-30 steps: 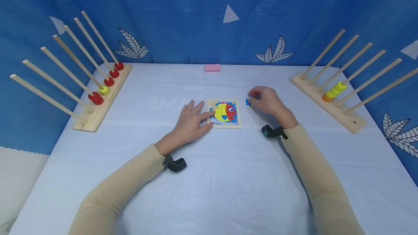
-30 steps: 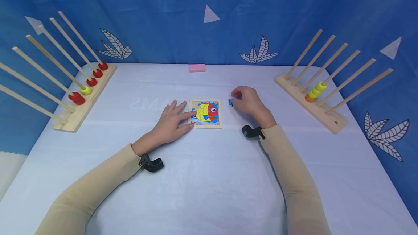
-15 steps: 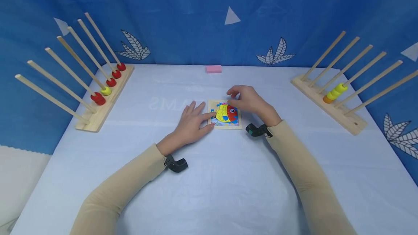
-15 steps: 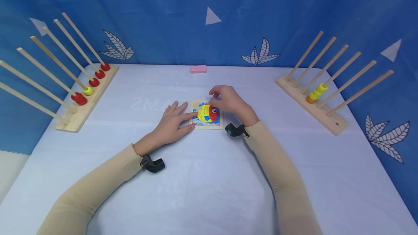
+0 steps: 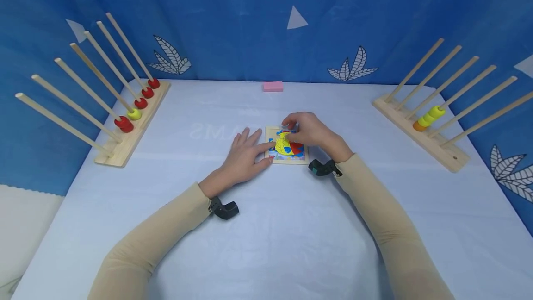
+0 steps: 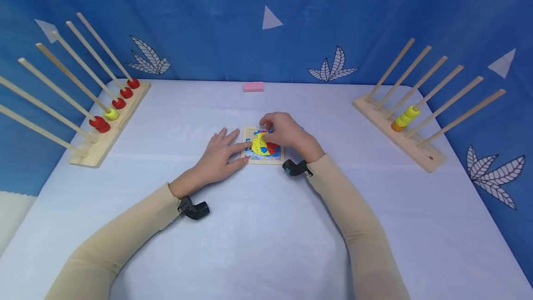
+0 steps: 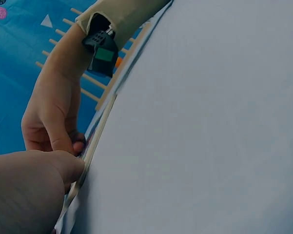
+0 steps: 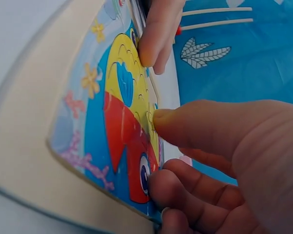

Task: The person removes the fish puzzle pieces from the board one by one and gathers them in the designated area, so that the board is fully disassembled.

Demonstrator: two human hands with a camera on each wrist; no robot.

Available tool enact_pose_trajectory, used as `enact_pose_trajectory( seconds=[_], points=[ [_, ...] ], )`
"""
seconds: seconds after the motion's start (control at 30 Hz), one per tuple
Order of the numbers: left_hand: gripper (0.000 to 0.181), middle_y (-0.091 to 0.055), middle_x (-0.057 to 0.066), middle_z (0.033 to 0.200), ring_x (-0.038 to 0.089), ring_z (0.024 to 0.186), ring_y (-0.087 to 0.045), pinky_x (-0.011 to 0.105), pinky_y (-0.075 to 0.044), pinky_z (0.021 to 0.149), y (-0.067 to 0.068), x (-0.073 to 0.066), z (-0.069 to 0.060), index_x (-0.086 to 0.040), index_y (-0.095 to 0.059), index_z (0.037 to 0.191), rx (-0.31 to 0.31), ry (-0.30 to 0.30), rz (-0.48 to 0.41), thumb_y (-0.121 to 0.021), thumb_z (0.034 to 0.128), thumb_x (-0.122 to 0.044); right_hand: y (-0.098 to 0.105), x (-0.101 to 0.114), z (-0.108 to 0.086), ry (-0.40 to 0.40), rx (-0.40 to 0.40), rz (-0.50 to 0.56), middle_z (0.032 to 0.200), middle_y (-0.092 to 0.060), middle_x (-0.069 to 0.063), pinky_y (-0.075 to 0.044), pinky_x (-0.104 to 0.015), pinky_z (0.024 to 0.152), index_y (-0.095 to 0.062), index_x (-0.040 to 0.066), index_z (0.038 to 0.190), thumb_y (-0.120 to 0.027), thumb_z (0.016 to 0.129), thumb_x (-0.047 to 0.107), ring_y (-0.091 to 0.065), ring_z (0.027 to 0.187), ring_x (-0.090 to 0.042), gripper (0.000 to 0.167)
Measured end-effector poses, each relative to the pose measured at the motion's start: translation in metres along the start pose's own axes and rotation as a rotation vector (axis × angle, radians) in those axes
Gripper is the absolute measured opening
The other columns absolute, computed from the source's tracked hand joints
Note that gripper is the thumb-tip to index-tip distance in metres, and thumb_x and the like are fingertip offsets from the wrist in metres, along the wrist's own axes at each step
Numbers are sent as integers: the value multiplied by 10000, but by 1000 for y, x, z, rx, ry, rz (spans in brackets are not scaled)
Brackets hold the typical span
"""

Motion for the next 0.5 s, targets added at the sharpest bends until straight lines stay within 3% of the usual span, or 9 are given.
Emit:
enact_pose_trajectory(
  seconds=[0.5],
  points=[
    [496, -333, 196, 1652, 507, 1554, -160, 697, -121, 1235, 0, 1, 1, -228, -589, 1455, 9, 10, -6, -601, 981, -373, -3, 9, -3, 37, 7, -58, 1140, -684, -133, -588, -381, 914, -661, 68, 1303, -754, 899, 110, -618, 972, -271, 416]
  ],
)
Point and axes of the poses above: each hand's wrist, its own z-axis towards the middle knuckle, its own y-axis out of the back of the hand, x = y × z, the point moved 9 cm from there along z, towards the middle knuckle
